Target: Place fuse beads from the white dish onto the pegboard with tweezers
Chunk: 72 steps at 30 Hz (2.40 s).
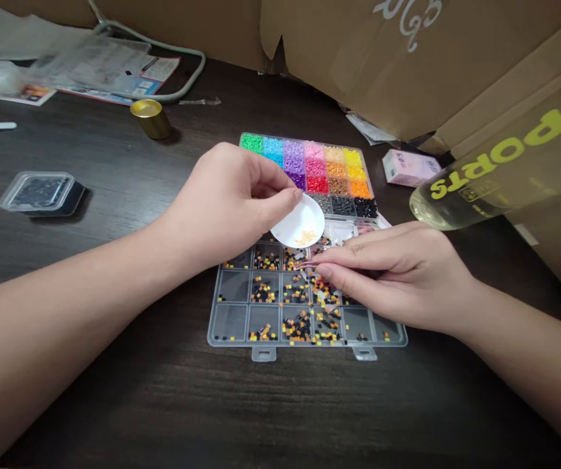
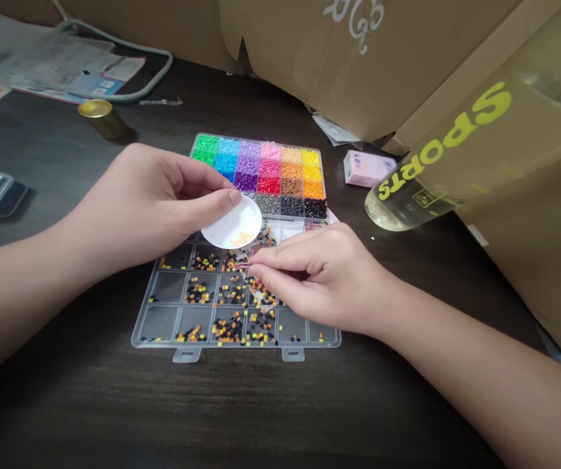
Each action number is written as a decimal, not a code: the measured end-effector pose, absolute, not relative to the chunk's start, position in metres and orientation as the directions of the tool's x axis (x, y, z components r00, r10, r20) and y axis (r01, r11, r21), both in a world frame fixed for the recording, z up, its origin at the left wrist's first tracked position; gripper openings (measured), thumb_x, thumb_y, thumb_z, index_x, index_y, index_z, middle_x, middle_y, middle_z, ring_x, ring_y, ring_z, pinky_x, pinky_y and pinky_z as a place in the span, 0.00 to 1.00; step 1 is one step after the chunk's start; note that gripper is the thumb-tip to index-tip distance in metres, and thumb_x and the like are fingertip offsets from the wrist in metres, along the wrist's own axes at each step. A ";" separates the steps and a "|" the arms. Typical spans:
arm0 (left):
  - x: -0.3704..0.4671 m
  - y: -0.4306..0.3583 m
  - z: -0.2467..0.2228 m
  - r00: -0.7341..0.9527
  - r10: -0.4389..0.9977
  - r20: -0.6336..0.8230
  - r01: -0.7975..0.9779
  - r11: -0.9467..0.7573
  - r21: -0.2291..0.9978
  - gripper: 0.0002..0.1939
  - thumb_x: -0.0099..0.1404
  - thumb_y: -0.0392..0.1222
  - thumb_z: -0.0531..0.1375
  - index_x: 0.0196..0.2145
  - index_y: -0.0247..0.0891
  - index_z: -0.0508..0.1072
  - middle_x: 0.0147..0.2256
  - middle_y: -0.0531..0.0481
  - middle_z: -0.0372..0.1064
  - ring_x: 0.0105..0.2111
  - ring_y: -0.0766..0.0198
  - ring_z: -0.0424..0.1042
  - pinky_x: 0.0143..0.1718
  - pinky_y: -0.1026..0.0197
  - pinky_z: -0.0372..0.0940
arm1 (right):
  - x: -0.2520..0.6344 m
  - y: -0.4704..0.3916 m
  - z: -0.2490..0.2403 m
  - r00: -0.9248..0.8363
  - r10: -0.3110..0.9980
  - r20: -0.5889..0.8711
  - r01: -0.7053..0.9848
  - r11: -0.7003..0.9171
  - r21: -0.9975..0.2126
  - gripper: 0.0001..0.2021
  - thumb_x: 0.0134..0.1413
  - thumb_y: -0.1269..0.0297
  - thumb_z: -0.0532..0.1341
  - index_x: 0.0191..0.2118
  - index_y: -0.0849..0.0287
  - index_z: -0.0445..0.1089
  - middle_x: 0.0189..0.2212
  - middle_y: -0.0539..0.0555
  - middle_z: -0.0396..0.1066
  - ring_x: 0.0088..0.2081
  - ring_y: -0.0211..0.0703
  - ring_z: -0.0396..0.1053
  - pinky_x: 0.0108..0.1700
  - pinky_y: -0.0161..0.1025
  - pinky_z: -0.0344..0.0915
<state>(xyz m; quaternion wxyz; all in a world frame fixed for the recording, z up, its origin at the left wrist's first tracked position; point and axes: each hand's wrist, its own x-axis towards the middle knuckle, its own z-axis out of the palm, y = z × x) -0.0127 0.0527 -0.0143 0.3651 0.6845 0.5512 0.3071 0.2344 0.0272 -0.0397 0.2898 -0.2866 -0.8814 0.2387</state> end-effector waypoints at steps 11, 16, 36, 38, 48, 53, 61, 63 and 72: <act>-0.014 0.054 -0.016 0.225 0.974 0.025 0.528 -0.143 0.837 0.11 0.70 0.49 0.69 0.37 0.42 0.91 0.31 0.51 0.86 0.29 0.60 0.74 0.38 0.53 0.65 | 0.236 0.026 -0.034 -0.596 0.690 0.411 0.350 0.684 -0.640 0.07 0.69 0.72 0.74 0.41 0.54 0.91 0.28 0.49 0.87 0.22 0.37 0.80 0.24 0.34 0.76; -0.014 0.054 -0.017 0.244 0.970 0.010 0.523 -0.140 0.841 0.11 0.68 0.49 0.69 0.37 0.43 0.91 0.32 0.50 0.87 0.31 0.57 0.77 0.35 0.54 0.65 | 0.231 0.021 -0.033 -0.366 0.813 0.453 0.405 0.577 -0.709 0.10 0.68 0.73 0.75 0.45 0.48 0.92 0.37 0.50 0.91 0.29 0.43 0.87 0.31 0.36 0.85; -0.016 0.056 -0.019 0.049 0.999 0.008 0.507 -0.032 0.861 0.11 0.74 0.47 0.68 0.40 0.39 0.90 0.35 0.48 0.86 0.36 0.53 0.81 0.43 0.51 0.70 | 0.216 0.023 -0.038 -0.610 0.698 0.376 0.413 0.685 -0.600 0.08 0.71 0.72 0.72 0.45 0.55 0.92 0.30 0.50 0.88 0.24 0.40 0.82 0.25 0.37 0.77; -0.015 0.057 -0.019 0.049 0.999 0.005 0.514 -0.029 0.857 0.11 0.74 0.45 0.68 0.39 0.39 0.90 0.34 0.48 0.86 0.35 0.54 0.81 0.43 0.51 0.70 | 0.215 0.023 -0.038 -0.620 0.695 0.364 0.406 0.681 -0.609 0.09 0.71 0.73 0.72 0.45 0.54 0.92 0.31 0.50 0.89 0.26 0.41 0.84 0.25 0.37 0.78; -0.015 0.058 -0.021 0.087 0.996 -0.010 0.459 -0.032 0.888 0.11 0.75 0.43 0.66 0.39 0.38 0.90 0.37 0.46 0.87 0.37 0.52 0.83 0.47 0.50 0.73 | 0.211 0.024 -0.036 -0.624 0.684 0.378 0.386 0.690 -0.613 0.09 0.70 0.74 0.72 0.40 0.56 0.90 0.30 0.53 0.88 0.27 0.47 0.87 0.25 0.39 0.79; -0.014 0.060 -0.022 0.078 0.997 -0.012 0.499 -0.029 0.866 0.11 0.76 0.43 0.67 0.39 0.38 0.90 0.35 0.49 0.87 0.36 0.55 0.83 0.46 0.53 0.74 | 0.211 0.025 -0.037 -0.621 0.688 0.376 0.400 0.690 -0.604 0.08 0.70 0.74 0.72 0.44 0.55 0.91 0.31 0.52 0.89 0.29 0.45 0.87 0.27 0.38 0.80; -0.011 0.059 -0.022 0.060 0.998 0.026 0.526 -0.054 0.849 0.09 0.74 0.39 0.68 0.36 0.39 0.89 0.31 0.53 0.86 0.33 0.58 0.82 0.44 0.55 0.73 | 0.211 0.027 -0.037 -0.644 0.657 0.393 0.394 0.724 -0.565 0.08 0.71 0.75 0.72 0.40 0.58 0.89 0.29 0.52 0.88 0.27 0.45 0.86 0.26 0.37 0.80; -0.011 0.059 -0.021 0.064 0.998 0.029 0.525 -0.058 0.849 0.09 0.74 0.39 0.68 0.35 0.39 0.89 0.31 0.53 0.86 0.32 0.59 0.82 0.42 0.56 0.72 | 0.211 0.027 -0.037 -0.644 0.653 0.399 0.390 0.729 -0.563 0.09 0.70 0.75 0.72 0.40 0.57 0.89 0.29 0.51 0.88 0.27 0.44 0.86 0.27 0.37 0.80; -0.012 0.062 -0.023 0.081 0.996 0.038 0.526 -0.075 0.847 0.10 0.73 0.37 0.68 0.34 0.40 0.89 0.30 0.53 0.84 0.32 0.61 0.80 0.36 0.58 0.66 | 0.208 0.014 -0.028 -0.419 0.701 0.577 0.509 0.708 -0.490 0.10 0.71 0.74 0.73 0.46 0.50 0.90 0.35 0.50 0.90 0.29 0.42 0.86 0.32 0.39 0.83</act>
